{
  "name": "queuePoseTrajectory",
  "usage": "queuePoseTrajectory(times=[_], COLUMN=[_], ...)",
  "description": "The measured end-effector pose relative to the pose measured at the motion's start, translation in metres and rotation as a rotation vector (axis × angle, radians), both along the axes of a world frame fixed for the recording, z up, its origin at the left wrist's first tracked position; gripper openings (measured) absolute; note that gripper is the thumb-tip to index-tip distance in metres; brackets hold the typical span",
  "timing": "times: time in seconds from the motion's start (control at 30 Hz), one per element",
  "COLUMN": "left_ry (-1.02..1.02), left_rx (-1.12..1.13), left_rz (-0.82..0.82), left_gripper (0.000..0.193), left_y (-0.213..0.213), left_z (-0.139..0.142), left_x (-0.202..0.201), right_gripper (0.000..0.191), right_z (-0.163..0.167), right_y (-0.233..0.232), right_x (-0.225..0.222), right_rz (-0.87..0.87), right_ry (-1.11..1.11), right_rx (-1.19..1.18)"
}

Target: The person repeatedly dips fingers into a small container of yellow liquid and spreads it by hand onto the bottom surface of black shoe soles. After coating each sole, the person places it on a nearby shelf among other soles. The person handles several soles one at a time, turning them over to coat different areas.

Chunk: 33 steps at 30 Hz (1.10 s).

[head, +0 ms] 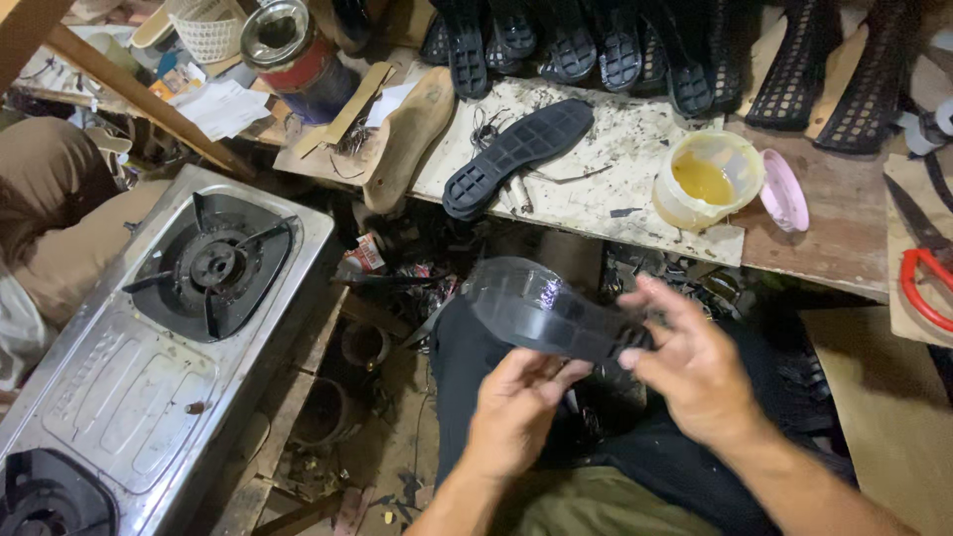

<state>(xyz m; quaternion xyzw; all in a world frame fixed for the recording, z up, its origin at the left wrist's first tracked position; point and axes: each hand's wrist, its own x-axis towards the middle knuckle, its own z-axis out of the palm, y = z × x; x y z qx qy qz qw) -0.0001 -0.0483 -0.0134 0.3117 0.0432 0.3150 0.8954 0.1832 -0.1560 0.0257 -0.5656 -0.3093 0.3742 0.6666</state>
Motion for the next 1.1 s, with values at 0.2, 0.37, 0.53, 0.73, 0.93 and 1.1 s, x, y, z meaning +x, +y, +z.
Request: queuePoseTrajectory(times=[0.2,0.37,0.53,0.73,0.93,1.1], left_ry=[-0.235,-0.009,-0.488,0.077,0.374,0.446], left_rx=[-0.318,-0.075,-0.357,0.044,0.325,0.264], left_rz=[-0.479,-0.399,-0.405,-0.789,-0.438,-0.208], left_gripper=[0.052,0.062,0.019,0.055,0.060,0.056], left_y=[0.046,0.052,0.049,0.064,0.025,0.019], left_z=[-0.014,-0.027,-0.037,0.002,0.010,0.000], left_x=[-0.025,-0.027,-0.029,-0.026,0.004,0.011], right_gripper=[0.078,0.082,0.083,0.080,0.063,0.050], right_z=[0.026,0.059,0.082,0.088,0.071,0.059], right_y=[-0.015,-0.020,-0.023,0.007,0.039,0.065], right_x=[0.051,0.065,0.070,0.057,0.033,0.097], right_rz=[0.181,0.368,0.535,0.530,0.497,0.089], right_ry=[-0.051,-0.119,-0.097,-0.387,-0.806,-1.292], right_rx=[0.180,0.274,0.231,-0.117,-0.321,-0.169])
